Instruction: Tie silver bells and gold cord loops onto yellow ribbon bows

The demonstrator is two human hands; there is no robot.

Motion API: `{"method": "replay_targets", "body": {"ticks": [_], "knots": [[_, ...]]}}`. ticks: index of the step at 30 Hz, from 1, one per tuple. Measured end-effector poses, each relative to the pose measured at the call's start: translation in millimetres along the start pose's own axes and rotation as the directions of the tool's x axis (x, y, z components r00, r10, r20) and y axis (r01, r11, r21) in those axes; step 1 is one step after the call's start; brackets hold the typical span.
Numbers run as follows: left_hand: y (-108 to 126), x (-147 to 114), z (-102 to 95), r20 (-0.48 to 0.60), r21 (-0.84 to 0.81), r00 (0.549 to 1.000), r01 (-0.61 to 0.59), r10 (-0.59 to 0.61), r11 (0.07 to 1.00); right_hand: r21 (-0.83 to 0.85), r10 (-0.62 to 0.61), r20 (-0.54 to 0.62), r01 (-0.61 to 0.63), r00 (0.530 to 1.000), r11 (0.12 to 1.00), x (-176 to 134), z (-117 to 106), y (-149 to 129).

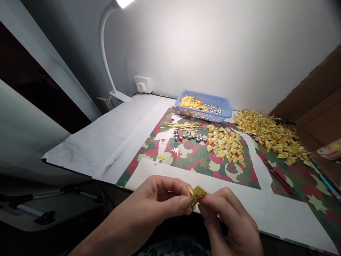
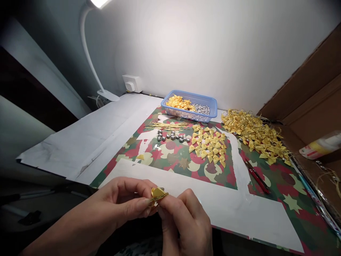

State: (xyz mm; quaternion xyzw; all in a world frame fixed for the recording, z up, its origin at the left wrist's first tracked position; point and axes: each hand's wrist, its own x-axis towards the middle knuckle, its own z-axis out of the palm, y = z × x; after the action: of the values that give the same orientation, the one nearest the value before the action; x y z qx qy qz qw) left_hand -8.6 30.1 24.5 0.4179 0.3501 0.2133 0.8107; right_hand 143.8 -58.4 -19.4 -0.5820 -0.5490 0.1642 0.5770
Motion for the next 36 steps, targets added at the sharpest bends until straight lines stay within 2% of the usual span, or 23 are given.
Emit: {"method": "replay_targets", "body": {"ticks": [5,9,15,24,36], "knots": [[0.3,1.4,0.7,0.045,-0.132,0.998,0.059,-0.053,0.99,0.015,0.024,0.022,-0.024,0.999,1.0,1.7,-2.3,1.7],[-1.0,3.4,-2.2,0.07,-0.18,0.995,0.089,-0.078,0.98,0.113,0.038,0.058,-0.044,0.998,0.993,3.8,-2.5,3.7],[-1.1,4.4,-4.5,0.109,-0.206,0.989,0.118,-0.097,0.971,0.198,0.093,0.094,-0.111,0.991,0.974,2.4,0.2,8.4],[-0.1,2.4,-5.1,0.109,-0.249,0.985,0.155,-0.131,0.956,0.239,0.146,0.054,-0.154,0.988,0.959,-1.4,6.7,9.1],[-3.1,6.9,-6.0,0.112,-0.263,0.977,0.207,-0.183,0.942,0.248,0.098,0.037,-0.104,0.994,0.963,-3.4,9.5,12.3]]}}
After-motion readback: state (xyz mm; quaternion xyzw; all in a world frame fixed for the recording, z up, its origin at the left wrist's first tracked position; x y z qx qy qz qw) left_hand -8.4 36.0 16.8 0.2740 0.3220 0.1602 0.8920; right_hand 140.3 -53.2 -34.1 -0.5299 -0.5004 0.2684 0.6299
